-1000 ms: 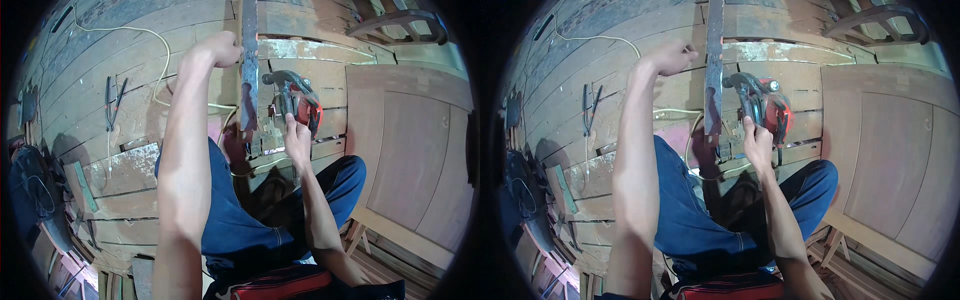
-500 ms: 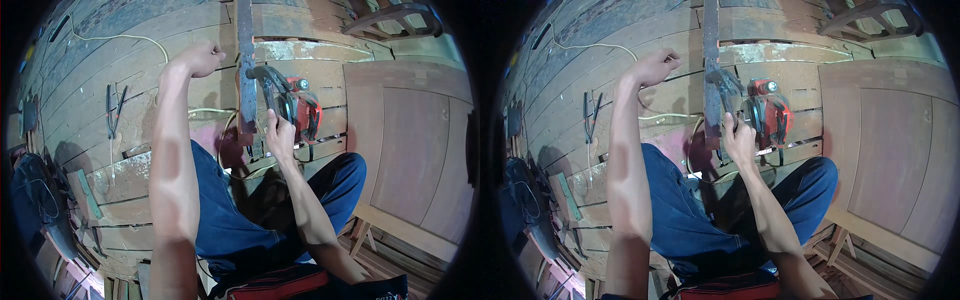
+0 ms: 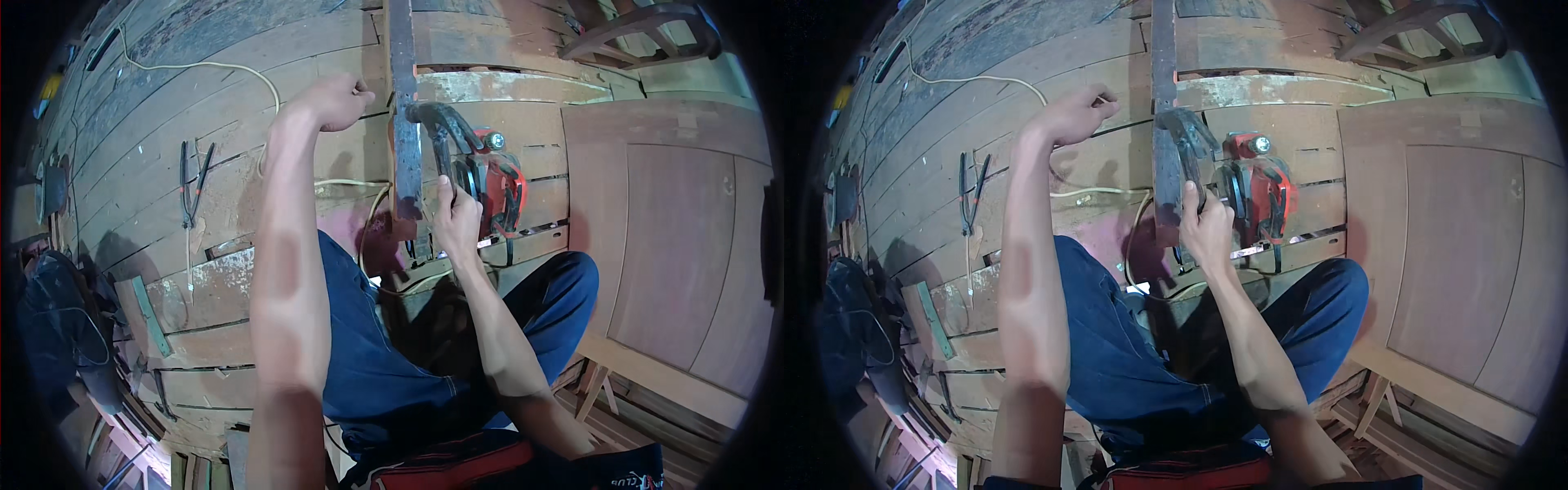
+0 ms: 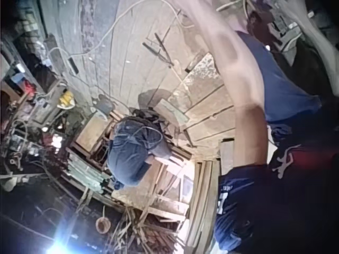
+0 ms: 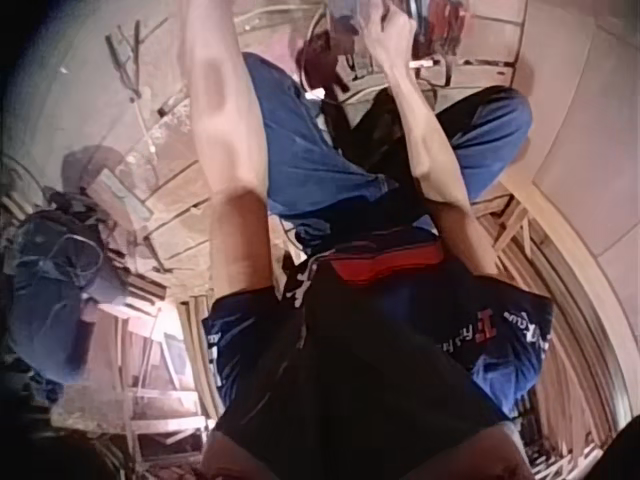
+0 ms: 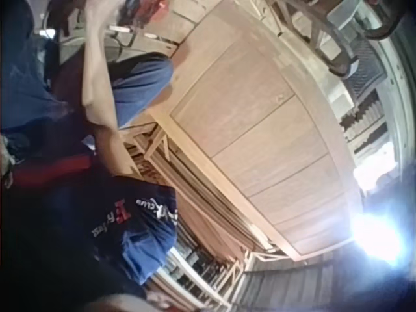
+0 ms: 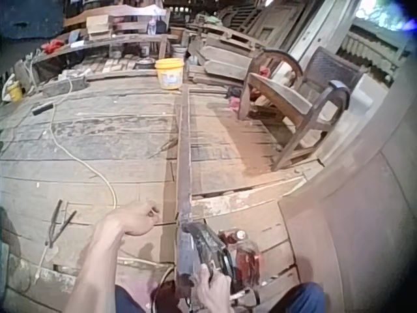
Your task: Hammering and adjusting a metal strip onto wooden floorboards.
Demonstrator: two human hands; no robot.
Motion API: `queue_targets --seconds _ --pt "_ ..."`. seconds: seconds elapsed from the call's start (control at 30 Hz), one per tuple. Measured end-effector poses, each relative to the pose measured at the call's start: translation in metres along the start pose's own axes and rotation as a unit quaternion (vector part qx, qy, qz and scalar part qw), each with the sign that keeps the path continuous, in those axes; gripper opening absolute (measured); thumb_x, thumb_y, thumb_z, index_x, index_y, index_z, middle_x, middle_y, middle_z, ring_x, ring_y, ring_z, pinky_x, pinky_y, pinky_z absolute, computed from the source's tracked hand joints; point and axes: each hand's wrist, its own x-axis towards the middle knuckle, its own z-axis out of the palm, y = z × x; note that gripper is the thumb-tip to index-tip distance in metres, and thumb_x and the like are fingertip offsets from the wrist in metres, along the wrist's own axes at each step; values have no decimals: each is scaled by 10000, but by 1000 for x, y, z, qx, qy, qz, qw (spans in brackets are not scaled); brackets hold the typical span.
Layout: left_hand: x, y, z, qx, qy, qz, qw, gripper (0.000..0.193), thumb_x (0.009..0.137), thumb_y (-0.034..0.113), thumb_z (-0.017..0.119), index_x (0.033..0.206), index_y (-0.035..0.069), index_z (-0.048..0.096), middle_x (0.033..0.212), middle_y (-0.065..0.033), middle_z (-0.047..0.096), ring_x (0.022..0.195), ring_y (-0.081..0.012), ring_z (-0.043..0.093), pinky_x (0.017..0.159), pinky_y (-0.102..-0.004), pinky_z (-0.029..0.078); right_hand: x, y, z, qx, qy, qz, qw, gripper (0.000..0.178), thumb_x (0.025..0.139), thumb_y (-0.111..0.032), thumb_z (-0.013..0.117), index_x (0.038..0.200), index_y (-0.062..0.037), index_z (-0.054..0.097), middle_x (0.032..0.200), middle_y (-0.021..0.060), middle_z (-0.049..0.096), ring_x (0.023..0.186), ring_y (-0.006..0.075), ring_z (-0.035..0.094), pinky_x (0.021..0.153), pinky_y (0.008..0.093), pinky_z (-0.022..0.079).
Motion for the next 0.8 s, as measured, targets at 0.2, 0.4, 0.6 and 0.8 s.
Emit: queue_targets --seconds 0.2,0.4,0.6,0.8 --pt "7 -7 2 13 4 45 999 383 929 320 505 1191 48 571 1134 -182 626 1049 -301 591 893 -370 452 4 33 14 -104 -8 58 993 691 899 -518 461 701 122 629 682 355 577 745 498 612 730 529 484" --pt "1 20 18 113 -58 -11 992 380 916 248 512 1230 41 557 1194 -194 599 1117 -326 567 935 -393 446 8 31 -13 82 -7 105 991 689 923 -524 432 689 96 618 625 279 584 646 411 618 664 495 451" --pt "-1 32 94 292 -141 -21 946 598 909 216 485 1451 115 253 1351 -221 455 1224 -358 478 1029 -431 386 0 -5 -50 363 6 158 918 556 958 -502 415 598 -79 418 438 -47 296 323 69 294 288 251 227" --pt "-5 29 130 358 -121 -15 926 682 936 366 476 1504 238 120 1440 -161 313 1280 -407 370 1001 -481 393 4 1 -61 388 26 184 903 570 949 -534 394 566 -113 362 424 -50 279 302 73 259 286 253 205"
